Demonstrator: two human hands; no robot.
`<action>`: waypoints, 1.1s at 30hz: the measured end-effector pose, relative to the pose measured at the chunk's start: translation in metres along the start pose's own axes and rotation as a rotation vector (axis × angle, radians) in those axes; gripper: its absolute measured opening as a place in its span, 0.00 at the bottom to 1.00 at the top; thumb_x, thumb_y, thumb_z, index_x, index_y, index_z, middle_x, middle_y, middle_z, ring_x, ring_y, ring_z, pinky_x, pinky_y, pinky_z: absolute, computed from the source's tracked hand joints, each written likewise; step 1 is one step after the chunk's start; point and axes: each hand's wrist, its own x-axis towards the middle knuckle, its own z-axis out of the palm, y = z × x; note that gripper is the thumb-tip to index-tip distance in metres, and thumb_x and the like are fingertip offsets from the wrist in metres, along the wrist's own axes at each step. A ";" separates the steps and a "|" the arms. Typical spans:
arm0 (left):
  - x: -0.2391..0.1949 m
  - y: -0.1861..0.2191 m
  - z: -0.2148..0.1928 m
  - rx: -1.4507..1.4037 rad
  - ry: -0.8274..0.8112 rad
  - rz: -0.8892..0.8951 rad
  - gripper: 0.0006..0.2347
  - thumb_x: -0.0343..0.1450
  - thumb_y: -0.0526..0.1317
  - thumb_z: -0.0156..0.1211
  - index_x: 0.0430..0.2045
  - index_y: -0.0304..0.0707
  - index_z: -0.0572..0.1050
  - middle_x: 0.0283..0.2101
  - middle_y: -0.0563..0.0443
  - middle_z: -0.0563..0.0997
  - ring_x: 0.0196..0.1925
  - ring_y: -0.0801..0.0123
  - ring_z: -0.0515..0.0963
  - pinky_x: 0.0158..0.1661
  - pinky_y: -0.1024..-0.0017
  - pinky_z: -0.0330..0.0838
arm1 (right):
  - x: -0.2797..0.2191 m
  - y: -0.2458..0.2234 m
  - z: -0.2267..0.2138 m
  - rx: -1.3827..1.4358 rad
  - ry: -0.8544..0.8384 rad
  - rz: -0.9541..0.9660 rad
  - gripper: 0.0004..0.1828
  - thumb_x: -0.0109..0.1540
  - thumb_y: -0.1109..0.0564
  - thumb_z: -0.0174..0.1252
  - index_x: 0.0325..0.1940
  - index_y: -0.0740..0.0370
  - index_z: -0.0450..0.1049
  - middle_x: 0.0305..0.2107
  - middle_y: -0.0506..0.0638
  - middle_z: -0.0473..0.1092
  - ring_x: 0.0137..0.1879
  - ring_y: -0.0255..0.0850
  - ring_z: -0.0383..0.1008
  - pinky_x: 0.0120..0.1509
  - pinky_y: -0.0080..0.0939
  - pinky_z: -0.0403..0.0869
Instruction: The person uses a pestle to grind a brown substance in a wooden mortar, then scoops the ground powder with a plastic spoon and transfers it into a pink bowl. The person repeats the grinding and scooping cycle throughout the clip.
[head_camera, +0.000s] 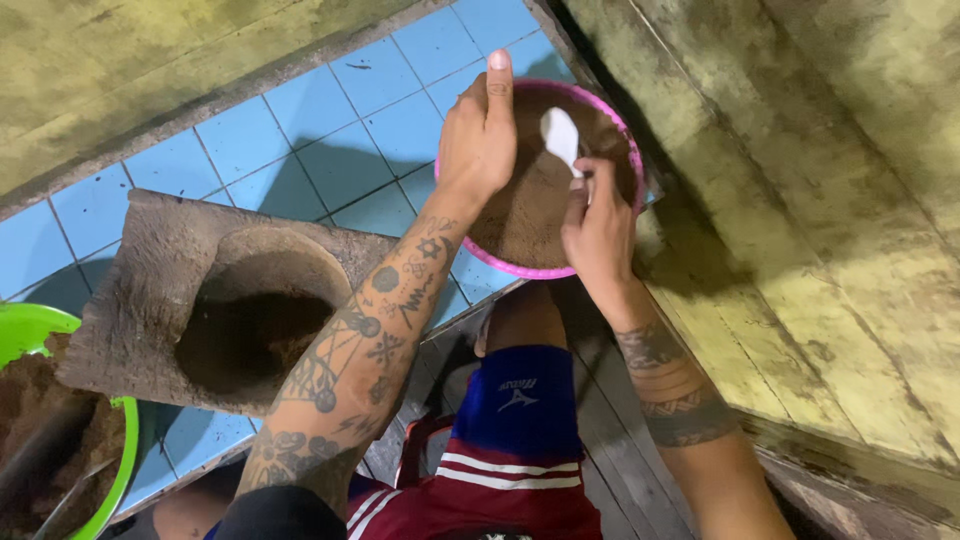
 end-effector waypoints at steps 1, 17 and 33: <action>-0.001 0.000 0.000 0.002 -0.002 -0.004 0.34 0.65 0.68 0.15 0.26 0.41 0.69 0.31 0.41 0.80 0.38 0.49 0.76 0.42 0.59 0.66 | -0.001 0.001 0.002 0.002 -0.003 0.004 0.12 0.70 0.69 0.48 0.57 0.63 0.62 0.28 0.53 0.71 0.27 0.42 0.73 0.25 0.38 0.71; 0.011 -0.014 0.008 -0.174 -0.047 -0.007 0.44 0.59 0.72 0.12 0.41 0.38 0.76 0.45 0.44 0.79 0.51 0.58 0.76 0.55 0.62 0.62 | -0.005 0.003 0.006 -0.031 0.020 -0.024 0.11 0.68 0.70 0.48 0.52 0.61 0.63 0.32 0.62 0.78 0.33 0.57 0.82 0.39 0.52 0.81; -0.105 -0.078 -0.167 -0.345 0.299 0.385 0.39 0.72 0.67 0.19 0.43 0.37 0.81 0.49 0.43 0.85 0.58 0.58 0.82 0.61 0.61 0.70 | -0.009 -0.163 -0.026 0.005 -0.528 -0.188 0.12 0.66 0.54 0.54 0.51 0.53 0.78 0.38 0.49 0.80 0.40 0.44 0.79 0.45 0.46 0.72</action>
